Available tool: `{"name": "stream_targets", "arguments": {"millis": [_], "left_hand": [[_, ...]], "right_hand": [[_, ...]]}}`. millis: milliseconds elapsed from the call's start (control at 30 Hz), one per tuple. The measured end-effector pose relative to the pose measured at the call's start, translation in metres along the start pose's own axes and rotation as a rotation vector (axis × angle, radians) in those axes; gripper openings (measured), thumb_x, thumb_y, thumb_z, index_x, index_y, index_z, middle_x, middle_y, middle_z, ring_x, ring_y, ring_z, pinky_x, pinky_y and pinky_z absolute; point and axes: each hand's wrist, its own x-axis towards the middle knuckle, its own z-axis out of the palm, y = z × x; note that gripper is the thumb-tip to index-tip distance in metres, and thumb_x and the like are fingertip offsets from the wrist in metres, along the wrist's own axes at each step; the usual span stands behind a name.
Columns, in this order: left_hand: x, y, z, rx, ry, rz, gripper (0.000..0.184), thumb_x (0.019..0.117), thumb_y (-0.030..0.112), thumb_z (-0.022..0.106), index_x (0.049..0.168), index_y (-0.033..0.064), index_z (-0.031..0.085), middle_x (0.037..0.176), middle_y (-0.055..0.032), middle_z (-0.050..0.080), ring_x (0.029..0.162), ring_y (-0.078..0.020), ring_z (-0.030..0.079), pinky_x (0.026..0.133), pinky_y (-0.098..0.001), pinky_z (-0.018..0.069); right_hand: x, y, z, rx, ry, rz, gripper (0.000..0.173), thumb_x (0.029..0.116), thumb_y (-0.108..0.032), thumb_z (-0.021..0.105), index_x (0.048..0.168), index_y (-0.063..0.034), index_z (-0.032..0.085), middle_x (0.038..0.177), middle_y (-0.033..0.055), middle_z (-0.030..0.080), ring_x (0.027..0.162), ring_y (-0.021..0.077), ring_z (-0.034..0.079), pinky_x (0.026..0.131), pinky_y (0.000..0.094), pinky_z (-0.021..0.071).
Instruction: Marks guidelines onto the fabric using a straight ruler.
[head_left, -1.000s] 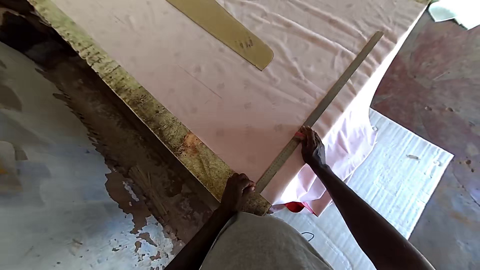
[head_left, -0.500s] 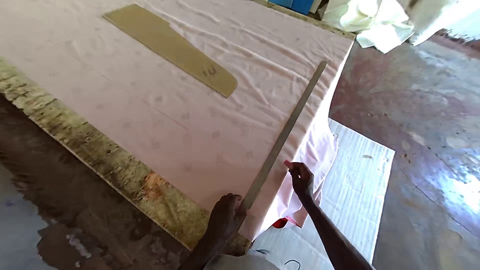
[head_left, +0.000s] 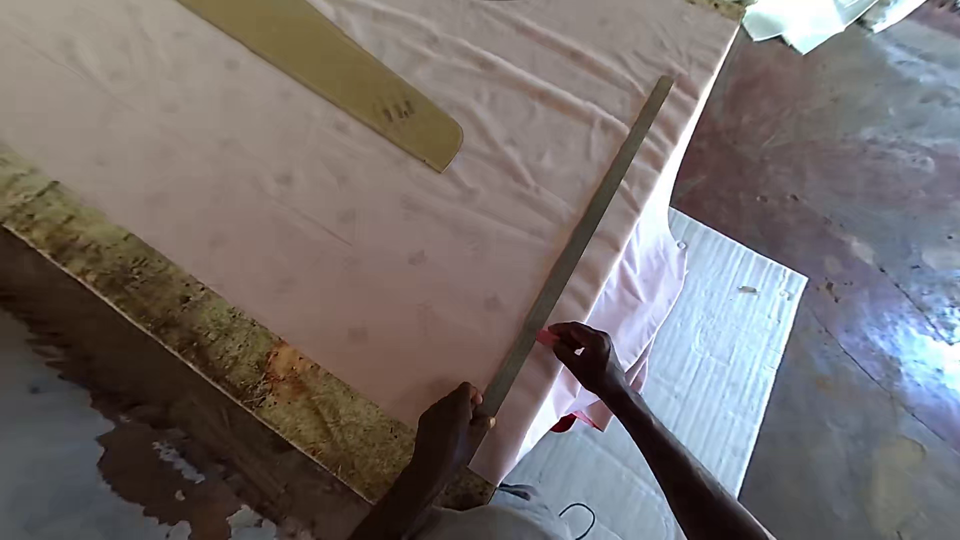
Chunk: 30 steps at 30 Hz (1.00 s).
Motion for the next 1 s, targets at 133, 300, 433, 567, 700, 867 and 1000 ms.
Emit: {"name": "stream_targets", "arguments": {"millis": [133, 300, 433, 567, 700, 867, 1000], "left_hand": [[0.001, 0.0, 0.001, 0.001, 0.008, -0.014, 0.045, 0.0897, 0.049, 0.071, 0.121, 0.0179, 0.063, 0.091, 0.0001, 0.069, 0.085, -0.0187, 0.068, 0.078, -0.0436, 0.057], [0.002, 0.003, 0.0, -0.032, -0.006, -0.059, 0.046, 0.0882, 0.049, 0.074, 0.12, 0.0173, 0.063, 0.091, -0.0018, 0.069, 0.087, -0.0208, 0.068, 0.08, -0.046, 0.0569], [0.001, 0.004, 0.001, -0.028, 0.012, -0.054, 0.047, 0.0882, 0.05, 0.074, 0.12, 0.0167, 0.063, 0.091, -0.0023, 0.068, 0.086, -0.0213, 0.068, 0.079, -0.0459, 0.0571], [0.001, 0.004, 0.001, -0.028, 0.021, -0.054, 0.047, 0.0883, 0.05, 0.075, 0.119, 0.0161, 0.063, 0.09, -0.0024, 0.068, 0.085, -0.0214, 0.068, 0.078, -0.046, 0.0569], [0.0, 0.004, 0.0, -0.041, 0.021, -0.046, 0.047, 0.088, 0.049, 0.076, 0.119, 0.016, 0.061, 0.09, -0.0024, 0.067, 0.085, -0.0213, 0.067, 0.078, -0.0456, 0.0564], [0.001, 0.002, 0.001, -0.051, 0.033, -0.036, 0.047, 0.0874, 0.049, 0.076, 0.118, 0.0166, 0.061, 0.087, -0.002, 0.066, 0.083, -0.0212, 0.067, 0.076, -0.046, 0.0563], [0.001, 0.003, 0.001, -0.063, 0.04, -0.037, 0.046, 0.0869, 0.048, 0.078, 0.117, 0.0161, 0.062, 0.088, -0.0027, 0.066, 0.083, -0.0221, 0.066, 0.077, -0.0466, 0.0562]], "right_hand": [[-0.022, -0.003, 0.018, 0.006, -0.026, -0.004, 0.023, 0.0934, -0.012, 0.068, 0.116, -0.0132, 0.072, 0.091, -0.0014, 0.072, 0.069, 0.008, 0.066, 0.063, 0.0298, 0.0592], [-0.049, 0.006, 0.036, -0.08, 0.07, -0.101, 0.022, 0.095, -0.016, 0.065, 0.114, -0.0106, 0.074, 0.093, 0.0004, 0.069, 0.076, 0.0082, 0.066, 0.068, 0.0281, 0.0599], [-0.057, 0.005, 0.039, -0.175, 0.106, -0.184, 0.017, 0.0946, -0.015, 0.066, 0.109, -0.0108, 0.075, 0.094, 0.0008, 0.07, 0.084, 0.0108, 0.067, 0.072, 0.0289, 0.0601], [-0.052, 0.004, 0.035, -0.133, 0.1, -0.141, 0.018, 0.0928, -0.013, 0.067, 0.109, -0.0105, 0.074, 0.092, 0.0005, 0.07, 0.079, 0.0096, 0.067, 0.07, 0.0292, 0.0599], [-0.04, 0.005, 0.031, -0.094, 0.139, -0.1, 0.019, 0.0925, -0.011, 0.067, 0.109, -0.0086, 0.074, 0.092, 0.0028, 0.07, 0.076, 0.0111, 0.067, 0.068, 0.0313, 0.0601], [-0.026, 0.008, 0.03, -0.14, 0.097, -0.127, 0.019, 0.0944, -0.014, 0.066, 0.111, -0.0098, 0.075, 0.092, 0.0035, 0.071, 0.075, 0.0118, 0.068, 0.067, 0.0318, 0.0602], [-0.026, 0.008, 0.029, -0.175, 0.08, -0.184, 0.017, 0.095, -0.015, 0.066, 0.109, -0.0099, 0.075, 0.09, 0.0041, 0.07, 0.076, 0.0129, 0.068, 0.068, 0.032, 0.0601]]}}
